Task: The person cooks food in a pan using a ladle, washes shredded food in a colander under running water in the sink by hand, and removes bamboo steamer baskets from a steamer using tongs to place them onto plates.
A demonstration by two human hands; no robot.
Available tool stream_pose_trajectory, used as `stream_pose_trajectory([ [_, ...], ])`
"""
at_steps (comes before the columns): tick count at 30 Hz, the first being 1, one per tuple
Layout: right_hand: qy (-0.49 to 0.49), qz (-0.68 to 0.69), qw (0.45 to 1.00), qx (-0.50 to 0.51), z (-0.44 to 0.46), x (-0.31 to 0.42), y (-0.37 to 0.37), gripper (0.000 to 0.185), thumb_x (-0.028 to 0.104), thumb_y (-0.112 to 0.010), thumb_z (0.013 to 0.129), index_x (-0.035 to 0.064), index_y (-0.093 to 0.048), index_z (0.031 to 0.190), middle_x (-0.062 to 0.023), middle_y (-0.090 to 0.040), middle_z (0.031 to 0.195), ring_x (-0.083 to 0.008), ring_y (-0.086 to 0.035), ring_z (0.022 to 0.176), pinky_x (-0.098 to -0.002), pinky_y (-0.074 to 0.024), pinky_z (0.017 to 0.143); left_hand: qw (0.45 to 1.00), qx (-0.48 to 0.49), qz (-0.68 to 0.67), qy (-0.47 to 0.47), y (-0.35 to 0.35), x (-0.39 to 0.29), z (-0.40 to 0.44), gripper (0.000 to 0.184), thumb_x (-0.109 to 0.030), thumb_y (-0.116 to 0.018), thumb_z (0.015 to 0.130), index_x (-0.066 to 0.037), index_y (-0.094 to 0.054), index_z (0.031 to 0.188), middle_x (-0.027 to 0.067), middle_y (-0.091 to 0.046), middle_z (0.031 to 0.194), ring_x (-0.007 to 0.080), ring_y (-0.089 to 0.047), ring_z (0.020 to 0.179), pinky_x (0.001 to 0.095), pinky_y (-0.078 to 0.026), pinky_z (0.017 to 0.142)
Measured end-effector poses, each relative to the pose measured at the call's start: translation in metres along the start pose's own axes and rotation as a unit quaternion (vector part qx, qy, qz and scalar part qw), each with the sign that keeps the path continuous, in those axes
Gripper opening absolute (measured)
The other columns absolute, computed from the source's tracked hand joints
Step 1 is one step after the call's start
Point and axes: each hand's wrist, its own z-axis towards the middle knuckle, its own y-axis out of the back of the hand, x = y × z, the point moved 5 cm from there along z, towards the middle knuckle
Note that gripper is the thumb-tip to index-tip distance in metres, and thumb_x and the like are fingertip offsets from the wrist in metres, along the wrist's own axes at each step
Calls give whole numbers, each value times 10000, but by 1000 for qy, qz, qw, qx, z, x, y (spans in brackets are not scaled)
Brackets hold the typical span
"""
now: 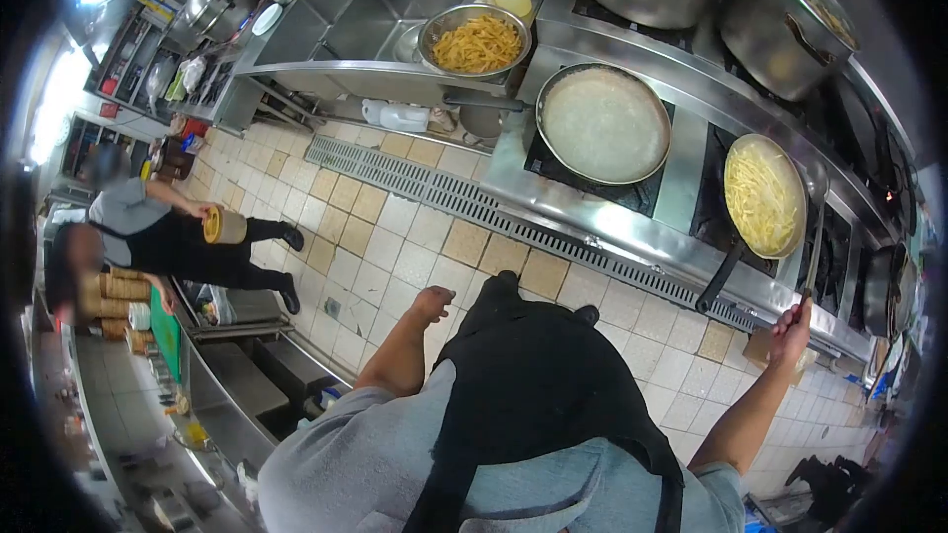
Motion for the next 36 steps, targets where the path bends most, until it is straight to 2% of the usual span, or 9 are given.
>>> stream_pose_trajectory([
  [6, 56, 68, 996, -27, -79, 9, -25, 281, 388, -531, 875, 139, -489, 752, 46, -420, 590, -49, -360, 464, -190, -314, 406, 1000, -4, -4, 12, 11, -4, 15, 385, -348, -575, 811, 7, -605, 957, 97, -590, 655, 182, -548, 508, 322, -428, 443],
  [8, 128, 107, 984, 58, -117, -3, -38, 253, 352, -532, 882, 105, -528, 937, 30, -448, 689, -60, -416, 561, -210, -342, 462, 1000, 3, 9, 27, 14, 6, 22, 377, -347, -568, 819, 2, -606, 958, 96, -593, 658, 189, -555, 512, 331, -442, 451],
  [11, 130, 56, 990, -5, -192, -7, -107, 277, 285, -526, 892, 68, -511, 1064, 18, -452, 704, -63, -438, 581, -222, -374, 487, 996, 39, 64, 48, 14, 19, 28, 365, -341, -556, 835, -8, -601, 976, 98, -595, 660, 203, -572, 527, 347, -476, 472],
  [16, 144, -6, 988, 58, -178, -3, -104, 300, 182, -538, 880, 35, -477, 1134, 5, -443, 662, -53, -433, 485, -186, -351, 406, 981, 87, 155, 75, 18, 40, 61, 348, -331, -536, 855, -12, -594, 983, 113, -592, 681, 217, -594, 550, 356, -517, 494],
  [18, 119, -27, 992, 36, -176, -5, -101, 303, 179, -550, 870, 30, -480, 1124, 13, -420, 617, -49, -380, 406, -177, -296, 341, 930, 62, 224, -284, 19, 47, 92, 336, -312, -555, 849, 2, -585, 964, 118, -592, 720, 212, -586, 524, 343, -511, 463],
  [22, 154, -92, 983, 34, -194, -5, -119, 329, 148, -558, 839, 15, -459, 1124, 20, -404, 582, -57, -375, 399, -192, -309, 344, 994, 64, -84, 8, 29, 24, 74, 316, -265, -611, 804, -25, -575, 1006, 77, -597, 858, 165, -604, 629, 280, -449, 420],
  [24, 192, -55, 979, 41, -191, 0, -128, 354, 118, -571, 825, 0, -443, 1134, 12, -414, 613, -65, -382, 432, -198, -323, 361, 990, 52, -129, 38, 26, 10, 50, 333, -303, -589, 806, -44, -575, 1015, 71, -595, 892, 177, -605, 676, 273, -418, 431],
  [28, 226, -100, 968, 50, -183, 26, -146, 354, 94, -582, 812, -16, -493, 1137, -7, -497, 736, -67, -474, 564, -203, -394, 492, 991, 61, -80, 84, 14, 32, 30, 361, -327, -529, 846, -73, -520, 1101, 60, -585, 1009, 207, -574, 714, 354, -453, 620],
  [36, 109, -118, 986, 47, -160, 0, -116, 363, 30, -520, 817, 36, -491, 1179, 22, -463, 596, -60, -412, 440, -204, -349, 374, 970, 142, 196, 21, -3, 56, 1, 372, -310, -498, 848, -18, -554, 1072, 99, -598, 995, 199, -565, 658, 331, -425, 502],
])
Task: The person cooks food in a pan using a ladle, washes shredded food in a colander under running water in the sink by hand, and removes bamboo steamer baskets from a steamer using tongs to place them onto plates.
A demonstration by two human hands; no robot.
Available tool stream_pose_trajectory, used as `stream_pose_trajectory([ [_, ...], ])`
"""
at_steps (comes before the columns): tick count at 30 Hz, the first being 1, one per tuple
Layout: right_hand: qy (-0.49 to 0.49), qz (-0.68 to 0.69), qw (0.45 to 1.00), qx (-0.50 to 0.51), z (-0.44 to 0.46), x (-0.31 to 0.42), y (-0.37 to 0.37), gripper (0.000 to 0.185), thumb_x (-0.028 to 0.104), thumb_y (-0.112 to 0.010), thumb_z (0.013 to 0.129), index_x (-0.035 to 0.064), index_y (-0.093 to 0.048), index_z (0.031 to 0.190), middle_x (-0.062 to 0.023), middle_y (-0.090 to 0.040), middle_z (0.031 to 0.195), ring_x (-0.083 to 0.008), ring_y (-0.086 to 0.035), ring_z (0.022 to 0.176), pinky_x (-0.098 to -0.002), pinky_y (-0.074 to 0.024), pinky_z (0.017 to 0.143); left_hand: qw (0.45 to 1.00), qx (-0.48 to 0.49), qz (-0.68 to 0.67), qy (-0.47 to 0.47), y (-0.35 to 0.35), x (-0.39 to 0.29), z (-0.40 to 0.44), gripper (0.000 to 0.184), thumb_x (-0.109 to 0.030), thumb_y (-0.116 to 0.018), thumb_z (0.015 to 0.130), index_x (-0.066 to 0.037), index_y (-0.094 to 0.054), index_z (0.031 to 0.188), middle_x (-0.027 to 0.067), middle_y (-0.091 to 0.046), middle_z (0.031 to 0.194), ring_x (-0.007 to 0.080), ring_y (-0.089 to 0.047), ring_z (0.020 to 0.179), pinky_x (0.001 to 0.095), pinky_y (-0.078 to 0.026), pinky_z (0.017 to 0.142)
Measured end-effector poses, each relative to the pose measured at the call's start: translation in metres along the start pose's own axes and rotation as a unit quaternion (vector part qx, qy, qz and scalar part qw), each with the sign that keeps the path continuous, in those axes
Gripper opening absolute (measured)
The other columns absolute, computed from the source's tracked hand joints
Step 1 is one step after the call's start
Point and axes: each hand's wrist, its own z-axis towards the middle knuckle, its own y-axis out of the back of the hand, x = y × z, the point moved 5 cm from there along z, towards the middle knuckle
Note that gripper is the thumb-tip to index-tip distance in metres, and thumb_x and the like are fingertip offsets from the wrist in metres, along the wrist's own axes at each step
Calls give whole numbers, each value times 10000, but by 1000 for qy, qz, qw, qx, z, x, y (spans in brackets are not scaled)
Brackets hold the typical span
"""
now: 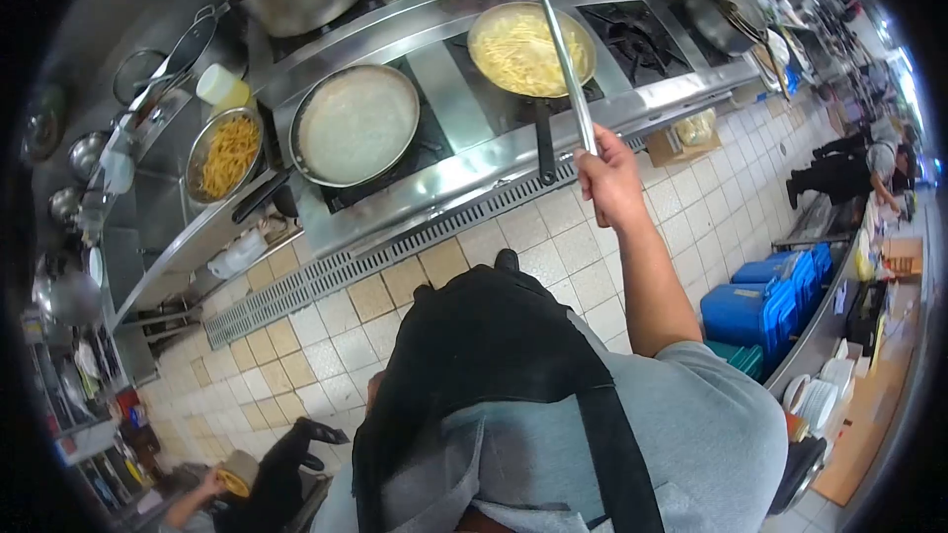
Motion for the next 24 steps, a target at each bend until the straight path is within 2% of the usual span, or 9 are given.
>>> stream_pose_trajectory([
  [6, -30, -116, 991, -60, 17, -27, 14, 343, 49, -525, 827, 12, -480, 1165, 16, -435, 579, -69, -408, 424, -224, -355, 365, 994, -49, -96, -17, 12, -24, 0, 400, -304, -489, 855, -25, -518, 1140, 109, -581, 1037, 209, -576, 699, 329, -444, 523],
  [10, -20, -136, 989, -58, 44, -43, 13, 267, 89, -546, 811, -14, -491, 1051, -21, -462, 556, -100, -435, 415, -251, -380, 373, 983, -50, -176, -12, 20, -43, 9, 420, -294, -494, 860, -33, -475, 1188, 112, -565, 1071, 223, -596, 748, 322, -455, 549],
  [14, -92, 5, 996, -6, 55, -48, -5, 168, 93, -540, 832, 1, -488, 963, -13, -462, 570, -90, -411, 409, -239, -361, 359, 962, -55, -266, 6, 23, -65, 3, 429, -293, -505, 857, -28, -458, 1192, 112, -565, 1064, 215, -588, 730, 315, -450, 543],
  [15, -123, 125, 984, 27, 54, -50, -11, 157, 95, -537, 840, 7, -486, 960, -8, -466, 590, -82, -411, 418, -228, -354, 356, 963, -54, -264, 6, 22, -58, 7, 429, -293, -505, 857, -28, -458, 1192, 112, -565, 1064, 215, -588, 730, 315, -450, 543],
  [17, -186, 319, 924, 103, 53, -46, -16, 134, 109, -531, 863, 30, -488, 963, -3, -478, 645, -57, -419, 446, -188, -339, 350, 985, -37, -158, -61, 22, -49, 19, 437, -301, -517, 853, -26, -460, 1188, 115, -563, 1059, 213, -580, 724, 312, -447, 541],
  [18, -184, 320, 924, 100, 51, -41, -11, 134, 109, -531, 863, 30, -488, 963, -3, -478, 645, -57, -419, 446, -188, -339, 350, 988, -31, -122, -85, 22, -49, 18, 440, -303, -521, 851, -25, -460, 1187, 116, -563, 1057, 212, -578, 722, 311, -446, 541],
  [20, -266, 473, 826, 149, 38, -33, -14, 152, 118, -518, 876, 17, -490, 986, -10, -484, 647, -55, -426, 443, -177, -345, 345, 991, -32, -116, -58, 19, -42, 14, 448, -312, -522, 850, -22, -463, 1186, 120, -562, 1055, 204, -571, 713, 302, -434, 525],
  [21, -264, 479, 822, 160, 35, -32, -10, 250, 130, -474, 898, -26, -470, 1094, -15, -480, 682, -50, -434, 453, -181, -382, 347, 993, -30, -107, -50, 18, -38, 14, 450, -316, -519, 851, -20, -465, 1185, 122, -560, 1056, 202, -568, 710, 300, -428, 520],
  [24, -269, 479, 820, 162, 18, -27, 0, 252, 133, -473, 899, -27, -478, 1093, -16, -482, 690, -45, -431, 455, -175, -377, 345, 997, -8, -60, -52, 16, -30, 15, 451, -328, -509, 855, -13, -474, 1176, 123, -558, 1060, 197, -563, 709, 300, -423, 513],
])
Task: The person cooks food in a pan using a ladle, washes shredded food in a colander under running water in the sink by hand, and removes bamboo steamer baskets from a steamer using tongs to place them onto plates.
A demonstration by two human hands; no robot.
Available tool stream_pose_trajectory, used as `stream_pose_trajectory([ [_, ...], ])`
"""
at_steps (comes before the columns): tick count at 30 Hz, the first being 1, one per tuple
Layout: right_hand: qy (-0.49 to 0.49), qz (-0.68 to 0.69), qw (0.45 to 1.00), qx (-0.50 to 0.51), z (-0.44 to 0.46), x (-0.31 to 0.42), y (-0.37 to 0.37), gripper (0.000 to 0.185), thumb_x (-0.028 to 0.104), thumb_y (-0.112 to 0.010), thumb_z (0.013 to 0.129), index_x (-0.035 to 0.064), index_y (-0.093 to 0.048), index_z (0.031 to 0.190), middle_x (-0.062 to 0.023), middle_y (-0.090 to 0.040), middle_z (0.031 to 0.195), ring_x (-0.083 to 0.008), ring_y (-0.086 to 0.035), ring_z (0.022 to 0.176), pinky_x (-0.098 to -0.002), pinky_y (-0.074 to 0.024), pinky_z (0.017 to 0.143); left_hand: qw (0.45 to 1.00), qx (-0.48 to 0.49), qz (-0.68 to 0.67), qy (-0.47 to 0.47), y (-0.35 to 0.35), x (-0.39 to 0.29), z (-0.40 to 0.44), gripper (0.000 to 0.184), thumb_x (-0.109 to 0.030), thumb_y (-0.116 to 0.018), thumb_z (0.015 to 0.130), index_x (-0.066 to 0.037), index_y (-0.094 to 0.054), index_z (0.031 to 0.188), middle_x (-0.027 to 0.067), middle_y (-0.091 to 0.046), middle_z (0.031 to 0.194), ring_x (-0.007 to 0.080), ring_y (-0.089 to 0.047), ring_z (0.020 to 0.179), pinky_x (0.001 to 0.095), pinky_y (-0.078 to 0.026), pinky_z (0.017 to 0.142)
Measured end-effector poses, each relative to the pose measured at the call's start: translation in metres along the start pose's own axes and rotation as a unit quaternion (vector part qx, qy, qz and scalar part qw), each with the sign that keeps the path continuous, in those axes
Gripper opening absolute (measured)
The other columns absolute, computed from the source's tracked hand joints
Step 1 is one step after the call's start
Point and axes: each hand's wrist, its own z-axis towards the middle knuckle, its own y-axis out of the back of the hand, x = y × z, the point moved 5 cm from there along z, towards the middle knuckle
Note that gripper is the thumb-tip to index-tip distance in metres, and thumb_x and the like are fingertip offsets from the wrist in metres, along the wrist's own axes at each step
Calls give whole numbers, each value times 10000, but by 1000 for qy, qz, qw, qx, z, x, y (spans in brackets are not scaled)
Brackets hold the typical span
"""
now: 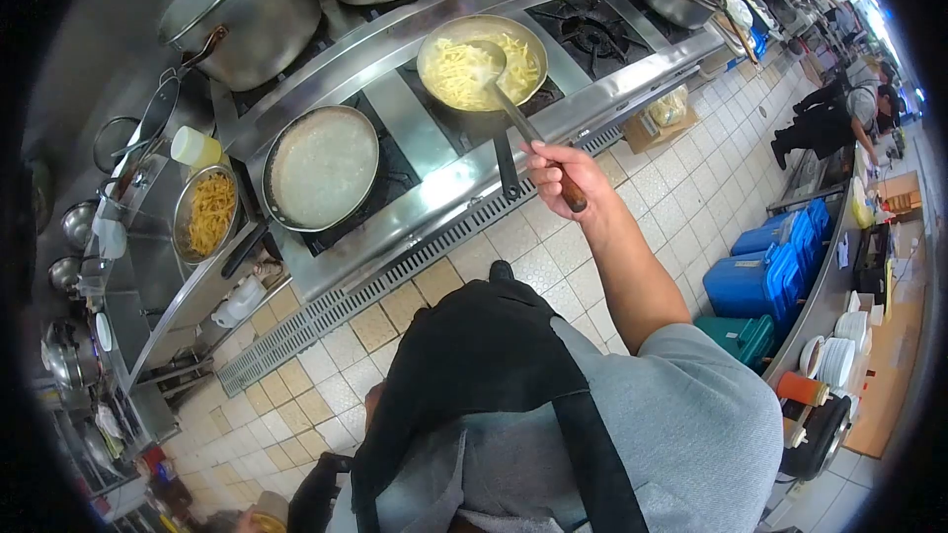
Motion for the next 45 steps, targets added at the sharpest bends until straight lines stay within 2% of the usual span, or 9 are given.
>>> stream_pose_trajectory([
  [9, 100, -211, 969, -77, -50, 8, -12, 257, 119, -526, 860, 5, -475, 1084, 6, -452, 672, -31, -412, 434, -169, -342, 327, 999, -14, -30, 6, -8, -28, 2, 426, -299, -500, 849, -22, -476, 1172, 110, -559, 1038, 205, -575, 697, 326, -451, 534],
  [17, 168, -483, 839, -185, -53, 34, 5, 344, 79, -567, 816, 6, -463, 1136, 28, -435, 614, -54, -417, 385, -202, -349, 321, 997, -27, -67, -3, -29, -55, 13, 427, -292, -503, 852, -42, -462, 1196, 127, -557, 1086, 217, -591, 718, 339, -464, 565],
  [23, 161, -522, 813, -202, -29, 38, 14, 343, 98, -564, 825, -15, -459, 1131, 28, -423, 598, -69, -421, 399, -221, -351, 334, 996, -31, -83, 22, -53, -52, 9, 423, -291, -499, 858, -43, -464, 1198, 124, -561, 1091, 224, -589, 745, 349, -466, 595],
  [27, 106, -356, 920, -128, -6, 25, 15, 268, 140, -558, 848, -5, -476, 1057, 11, -443, 621, -56, -419, 434, -193, -330, 336, 999, 2, -41, 4, -63, -32, 17, 420, -297, -504, 861, -43, -469, 1193, 116, -557, 1095, 224, -582, 769, 363, -464, 625],
  [31, 1, -27, 999, -22, 3, 17, 11, 133, 125, -531, 872, 34, -484, 957, 4, -475, 663, -43, -410, 452, -169, -332, 348, 854, -7, 476, -209, -60, -42, 21, 291, -262, -452, 847, -93, -602, 1030, 134, -629, 946, 301, -589, 904, 411, -470, 732],
  [35, -13, 7, 1000, -2, -7, 11, -1, 137, 119, -525, 873, 31, -485, 970, 9, -463, 660, -42, -412, 455, -172, -339, 350, 851, 50, 484, -197, -41, -46, 33, 318, -275, -460, 857, -72, -577, 1073, 122, -622, 988, 292, -605, 828, 408, -476, 675],
  [36, 15, -49, 998, -21, -15, 10, -7, 147, 121, -528, 870, 29, -483, 975, 10, -461, 656, -42, -415, 448, -176, -341, 345, 941, 43, 315, -118, -32, -46, 39, 342, -287, -469, 860, -57, -555, 1098, 119, -611, 1010, 273, -602, 787, 393, -472, 642],
  [38, 43, -102, 993, -44, -27, 5, -18, 157, 124, -532, 866, 27, -482, 979, 10, -458, 652, -43, -418, 441, -180, -343, 340, 990, 39, 135, -32, -20, -49, 47, 370, -298, -477, 863, -42, -534, 1124, 115, -600, 1033, 254, -599, 747, 379, -468, 610],
  [45, 132, -408, 886, -177, -65, -7, -26, 443, 81, -551, 838, 24, -419, 1257, 16, -471, 601, -62, -425, 388, -207, -345, 333, 991, 13, -133, 24, -1, -122, 61, 361, -299, -529, 848, -56, -505, 1113, 103, -595, 979, 200, -586, 656, 291, -442, 510],
])
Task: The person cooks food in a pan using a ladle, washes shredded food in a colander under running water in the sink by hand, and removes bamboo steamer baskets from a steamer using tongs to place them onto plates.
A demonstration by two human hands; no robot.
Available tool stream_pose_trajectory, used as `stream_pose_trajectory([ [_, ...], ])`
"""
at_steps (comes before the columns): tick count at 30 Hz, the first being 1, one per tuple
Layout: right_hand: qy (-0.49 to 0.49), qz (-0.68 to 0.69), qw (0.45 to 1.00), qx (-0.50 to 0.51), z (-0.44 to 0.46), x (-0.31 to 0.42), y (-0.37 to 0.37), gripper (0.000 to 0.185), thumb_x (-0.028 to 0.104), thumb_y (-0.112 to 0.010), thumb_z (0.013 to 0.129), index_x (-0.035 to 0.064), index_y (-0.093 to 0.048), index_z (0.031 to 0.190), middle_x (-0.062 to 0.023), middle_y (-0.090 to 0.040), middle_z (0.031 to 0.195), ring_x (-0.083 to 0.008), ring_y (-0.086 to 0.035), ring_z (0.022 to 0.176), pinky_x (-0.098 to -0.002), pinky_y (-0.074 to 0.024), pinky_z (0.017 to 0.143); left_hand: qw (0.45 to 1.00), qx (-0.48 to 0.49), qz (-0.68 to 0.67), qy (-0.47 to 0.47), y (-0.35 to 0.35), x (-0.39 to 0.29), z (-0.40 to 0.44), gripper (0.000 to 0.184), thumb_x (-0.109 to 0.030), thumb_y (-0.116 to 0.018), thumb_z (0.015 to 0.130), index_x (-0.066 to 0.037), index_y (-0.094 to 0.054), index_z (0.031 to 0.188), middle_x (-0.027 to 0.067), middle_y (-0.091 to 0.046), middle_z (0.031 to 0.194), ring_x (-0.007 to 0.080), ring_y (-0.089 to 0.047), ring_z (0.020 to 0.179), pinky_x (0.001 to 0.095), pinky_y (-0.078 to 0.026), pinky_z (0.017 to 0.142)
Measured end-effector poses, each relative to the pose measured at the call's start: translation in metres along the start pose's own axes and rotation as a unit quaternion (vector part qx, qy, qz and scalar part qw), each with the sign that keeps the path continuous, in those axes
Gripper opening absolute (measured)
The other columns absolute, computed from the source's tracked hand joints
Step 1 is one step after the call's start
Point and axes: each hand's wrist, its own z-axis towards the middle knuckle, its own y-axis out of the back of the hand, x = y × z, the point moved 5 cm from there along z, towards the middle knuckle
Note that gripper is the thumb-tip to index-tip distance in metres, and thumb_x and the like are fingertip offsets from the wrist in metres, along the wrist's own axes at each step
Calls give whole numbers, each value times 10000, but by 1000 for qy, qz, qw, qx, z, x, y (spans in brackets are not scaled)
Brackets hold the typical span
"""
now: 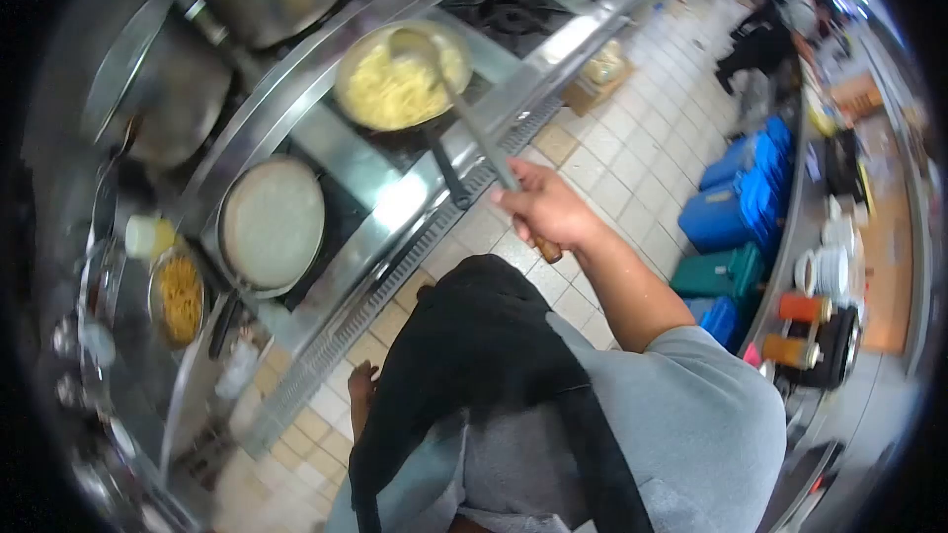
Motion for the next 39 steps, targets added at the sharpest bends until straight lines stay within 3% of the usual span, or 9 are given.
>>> stream_pose_trajectory([
  [3, 9, -67, 998, -4, -12, -7, 4, 455, 85, -555, 831, 35, -421, 1263, -1, -514, 653, -57, -421, 407, -214, -359, 362, 975, 75, 157, -138, 16, 15, 55, 319, -285, -515, 860, -52, -529, 1077, 128, -608, 964, 256, -593, 710, 333, -461, 576],
  [6, 8, -92, 996, 2, -16, -11, 7, 509, 91, -574, 831, 56, -389, 1304, -2, -515, 707, -55, -425, 432, -206, -373, 393, 679, 75, 612, -399, 22, 34, 90, 282, -269, -492, 878, -34, -568, 1013, 163, -630, 938, 331, -600, 771, 392, -484, 663],
  [7, 25, -100, 995, -1, -15, -6, 6, 507, 93, -576, 828, 50, -391, 1299, -11, -517, 712, -61, -428, 445, -215, -380, 400, 667, 74, 631, -389, 23, 37, 96, 279, -268, -490, 878, -33, -571, 1006, 165, -630, 934, 332, -599, 773, 394, -484, 664],
  [15, 92, -282, 954, -33, 40, -8, 27, 491, 146, -609, 799, 0, -438, 1235, -129, -594, 838, -188, -562, 656, -317, -472, 648, 775, 57, 609, -158, -7, 48, 93, 270, -260, -472, 879, -30, -591, 952, 180, -628, 900, 340, -594, 789, 408, -482, 679],
  [17, 54, -245, 968, -19, 45, 5, 31, 519, 136, -602, 805, 18, -404, 1271, -130, -598, 869, -159, -525, 619, -294, -444, 575, 783, 57, 595, -172, -9, 60, 92, 270, -259, -467, 879, -29, -596, 939, 183, -628, 891, 342, -593, 793, 411, -482, 682],
  [19, 79, -251, 965, -16, 56, 8, 38, 562, 132, -589, 820, 41, -354, 1323, -105, -576, 820, -110, -476, 493, -262, -415, 418, 703, 40, 582, -408, -29, 62, 87, 276, -256, -469, 876, -17, -593, 939, 165, -634, 884, 303, -611, 767, 414, -486, 632],
  [22, 38, -246, 969, -11, 69, 16, 42, 537, 123, -578, 831, 43, -363, 1316, -71, -533, 740, -100, -452, 450, -254, -384, 377, 953, 67, 195, -223, -57, 38, 61, 306, -269, -527, 850, -36, -544, 1048, 122, -613, 931, 226, -605, 701, 343, -469, 514],
  [24, -11, -245, 969, -13, 81, 11, 46, 522, 118, -575, 835, 41, -369, 1309, -51, -505, 700, -94, -440, 428, -248, -367, 359, 993, 14, 74, -95, -83, 9, 19, 341, -277, -543, 841, -45, -521, 1090, 112, -601, 960, 204, -601, 690, 318, -459, 486],
  [39, -175, 361, 893, 204, 69, 0, 47, 316, 126, -475, 889, 50, -433, 1192, 0, -433, 683, -42, -419, 428, -179, -349, 321, 991, -2, 130, -9, -90, 39, -7, 415, -297, -515, 859, -37, -479, 1181, 121, -578, 1062, 217, -589, 698, 348, -477, 573],
])
